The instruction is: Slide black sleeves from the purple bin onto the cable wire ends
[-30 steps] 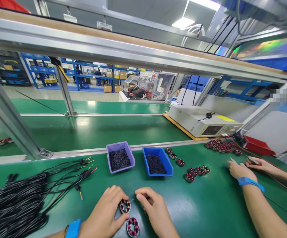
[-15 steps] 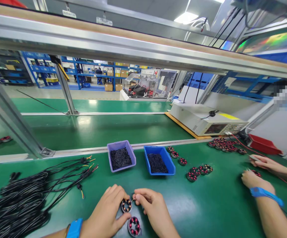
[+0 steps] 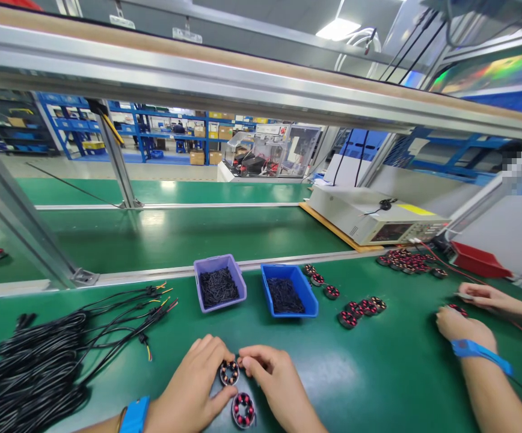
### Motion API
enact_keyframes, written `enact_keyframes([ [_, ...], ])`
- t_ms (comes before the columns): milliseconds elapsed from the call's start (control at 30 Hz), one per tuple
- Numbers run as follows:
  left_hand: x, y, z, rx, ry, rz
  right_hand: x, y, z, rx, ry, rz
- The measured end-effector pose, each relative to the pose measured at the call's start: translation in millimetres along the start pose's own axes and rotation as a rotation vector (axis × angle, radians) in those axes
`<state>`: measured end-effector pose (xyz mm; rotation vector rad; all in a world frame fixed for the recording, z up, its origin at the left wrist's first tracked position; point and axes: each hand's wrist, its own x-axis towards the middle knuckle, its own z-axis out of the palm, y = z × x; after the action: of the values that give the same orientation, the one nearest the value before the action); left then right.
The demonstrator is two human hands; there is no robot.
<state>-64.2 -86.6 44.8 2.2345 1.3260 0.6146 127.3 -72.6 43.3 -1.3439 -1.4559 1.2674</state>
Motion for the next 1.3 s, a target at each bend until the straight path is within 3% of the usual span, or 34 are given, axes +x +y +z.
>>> enact_keyframes([
  [200,0.3,0.9,0.5,-0.007,-0.013,-0.001,-2.4,-0.8,-3.8,-0.365,-0.026,-0.297],
  [300,1.4,0.3,1.5,-0.009,-0.029,-0.004,-0.5,4.4,-0.7,-0.491,-0.006,-0.364],
  [500,-0.7,-2.4,4.0,-0.010,-0.022,-0.007,-4.6,10.7,7.7,-0.548,0.000,-0.432],
  [767,-0.7,-0.7,3.8,-0.034,0.034,-0.003,-13.8,0.6,-6.5,-0.506,-0.193,-0.555],
  [833,-3.3,-1.5,1.7,-0.045,0.055,0.007,-14.7,-0.3,-11.2,-0.510,-0.160,-0.541],
  [933,-11.0,-5.7,0.2,-0.086,0.088,0.045,-17.9,4.4,-20.3,-0.468,0.038,-0.484],
  [1033,-16.6,-11.5,10.4,-0.050,0.055,0.161,-26.9,12.5,-30.5,-0.409,0.152,-0.434],
  [1167,-12.9,-15.9,40.7,0.157,-0.002,0.353,-46.0,24.2,-38.1,-0.370,0.144,-0.454],
  [1300,-14.7,-16.6,65.2,0.220,-0.010,0.378,-59.5,37.2,-39.5,-0.324,0.185,-0.430],
])
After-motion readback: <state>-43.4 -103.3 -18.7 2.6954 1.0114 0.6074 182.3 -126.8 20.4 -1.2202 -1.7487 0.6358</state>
